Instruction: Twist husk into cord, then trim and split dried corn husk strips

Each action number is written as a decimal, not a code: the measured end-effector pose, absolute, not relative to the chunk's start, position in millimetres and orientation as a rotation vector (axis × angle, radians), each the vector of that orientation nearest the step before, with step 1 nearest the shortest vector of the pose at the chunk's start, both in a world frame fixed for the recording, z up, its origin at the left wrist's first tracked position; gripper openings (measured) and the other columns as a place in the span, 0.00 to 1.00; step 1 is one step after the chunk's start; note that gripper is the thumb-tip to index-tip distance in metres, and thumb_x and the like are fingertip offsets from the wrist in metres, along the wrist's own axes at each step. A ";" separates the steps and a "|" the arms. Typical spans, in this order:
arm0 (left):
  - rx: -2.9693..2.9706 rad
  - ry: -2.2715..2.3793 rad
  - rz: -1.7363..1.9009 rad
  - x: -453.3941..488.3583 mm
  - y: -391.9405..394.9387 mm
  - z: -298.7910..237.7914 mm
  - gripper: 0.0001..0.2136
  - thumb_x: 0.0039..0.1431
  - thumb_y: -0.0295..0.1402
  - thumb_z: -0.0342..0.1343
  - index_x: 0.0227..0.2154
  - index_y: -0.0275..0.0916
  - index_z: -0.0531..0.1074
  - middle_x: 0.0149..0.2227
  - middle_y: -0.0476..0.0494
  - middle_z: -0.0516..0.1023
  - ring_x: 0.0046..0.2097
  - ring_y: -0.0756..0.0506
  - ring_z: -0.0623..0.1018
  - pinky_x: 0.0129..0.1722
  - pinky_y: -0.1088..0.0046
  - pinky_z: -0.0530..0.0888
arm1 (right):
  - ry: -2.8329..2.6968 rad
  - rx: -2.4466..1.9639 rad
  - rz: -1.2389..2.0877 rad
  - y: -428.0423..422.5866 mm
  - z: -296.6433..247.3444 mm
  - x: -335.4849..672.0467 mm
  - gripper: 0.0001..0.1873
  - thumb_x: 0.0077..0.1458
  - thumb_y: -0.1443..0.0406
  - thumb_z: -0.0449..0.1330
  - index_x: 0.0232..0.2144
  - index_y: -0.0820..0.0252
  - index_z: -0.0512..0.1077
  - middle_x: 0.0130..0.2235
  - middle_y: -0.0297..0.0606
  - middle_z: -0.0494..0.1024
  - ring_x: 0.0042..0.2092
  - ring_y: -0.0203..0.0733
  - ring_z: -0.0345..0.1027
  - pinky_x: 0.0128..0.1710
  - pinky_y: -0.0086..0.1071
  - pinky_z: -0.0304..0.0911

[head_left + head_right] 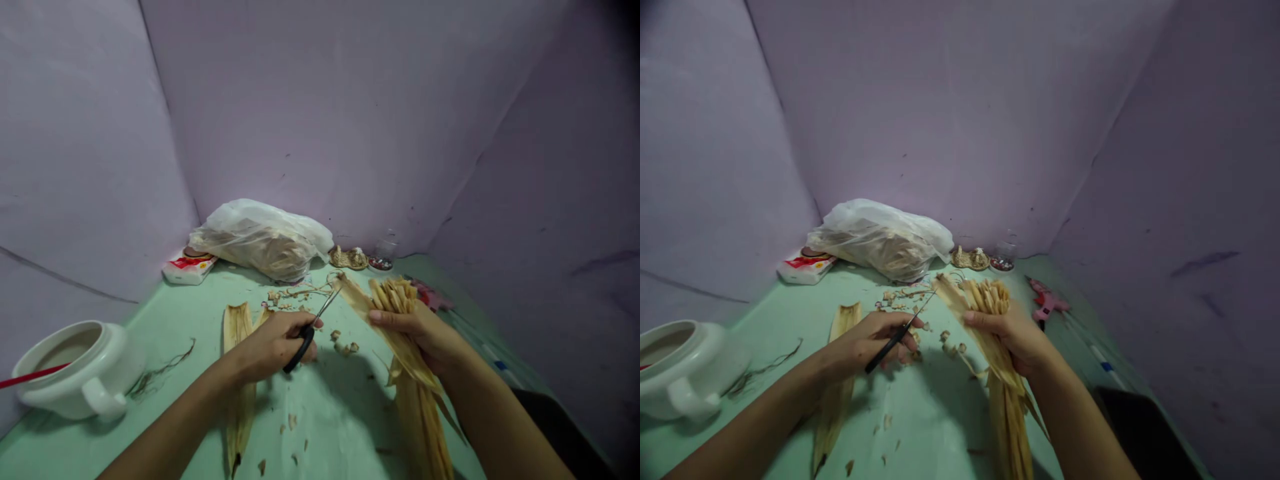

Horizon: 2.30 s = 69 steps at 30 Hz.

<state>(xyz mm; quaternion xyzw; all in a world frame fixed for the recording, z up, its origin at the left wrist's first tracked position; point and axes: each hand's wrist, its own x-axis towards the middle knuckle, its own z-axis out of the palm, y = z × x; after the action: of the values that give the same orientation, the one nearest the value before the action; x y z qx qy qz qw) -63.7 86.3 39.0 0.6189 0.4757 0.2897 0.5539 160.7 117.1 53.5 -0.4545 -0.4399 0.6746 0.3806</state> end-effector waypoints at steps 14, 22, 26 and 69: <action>1.582 1.090 0.648 -71.0 88.8 39.2 0.17 0.40 0.25 0.53 0.37 0.35 0.69 0.33 0.45 0.74 0.32 0.48 0.73 0.27 0.77 0.67 | -1.344 -1.178 1.750 112.8 50.5 156.4 0.22 0.31 0.66 0.68 0.33 0.62 0.68 0.28 0.35 0.74 0.28 0.38 0.68 0.27 0.29 0.63; 1.439 1.195 0.652 -68.5 87.8 44.2 0.18 0.39 0.24 0.53 0.38 0.33 0.70 0.30 0.43 0.75 0.25 0.51 0.74 0.22 0.79 0.67 | -1.343 -1.165 1.804 112.3 52.1 158.7 0.22 0.31 0.66 0.68 0.32 0.63 0.68 0.29 0.36 0.74 0.30 0.39 0.69 0.29 0.30 0.64; 1.420 1.203 0.626 -69.0 87.9 46.8 0.18 0.40 0.25 0.52 0.40 0.33 0.69 0.27 0.43 0.76 0.22 0.50 0.74 0.15 0.81 0.62 | -1.346 -1.158 1.826 113.8 51.9 160.6 0.21 0.31 0.65 0.68 0.32 0.63 0.69 0.28 0.36 0.75 0.29 0.39 0.69 0.29 0.30 0.64; 0.843 1.406 1.317 -76.9 99.1 51.5 0.14 0.33 0.25 0.57 0.29 0.37 0.65 0.15 0.58 0.62 0.15 0.57 0.59 0.10 0.83 0.54 | -0.792 -0.985 2.177 96.2 19.7 108.4 0.06 0.43 0.67 0.61 0.27 0.64 0.71 0.33 0.41 0.77 0.32 0.36 0.70 0.27 0.25 0.66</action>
<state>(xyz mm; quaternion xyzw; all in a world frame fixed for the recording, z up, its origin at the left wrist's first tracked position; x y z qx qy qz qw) -76.9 99.1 51.5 0.3480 0.5804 0.5437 0.4964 108.4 96.2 19.7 -0.3723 -0.2994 0.8230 0.3074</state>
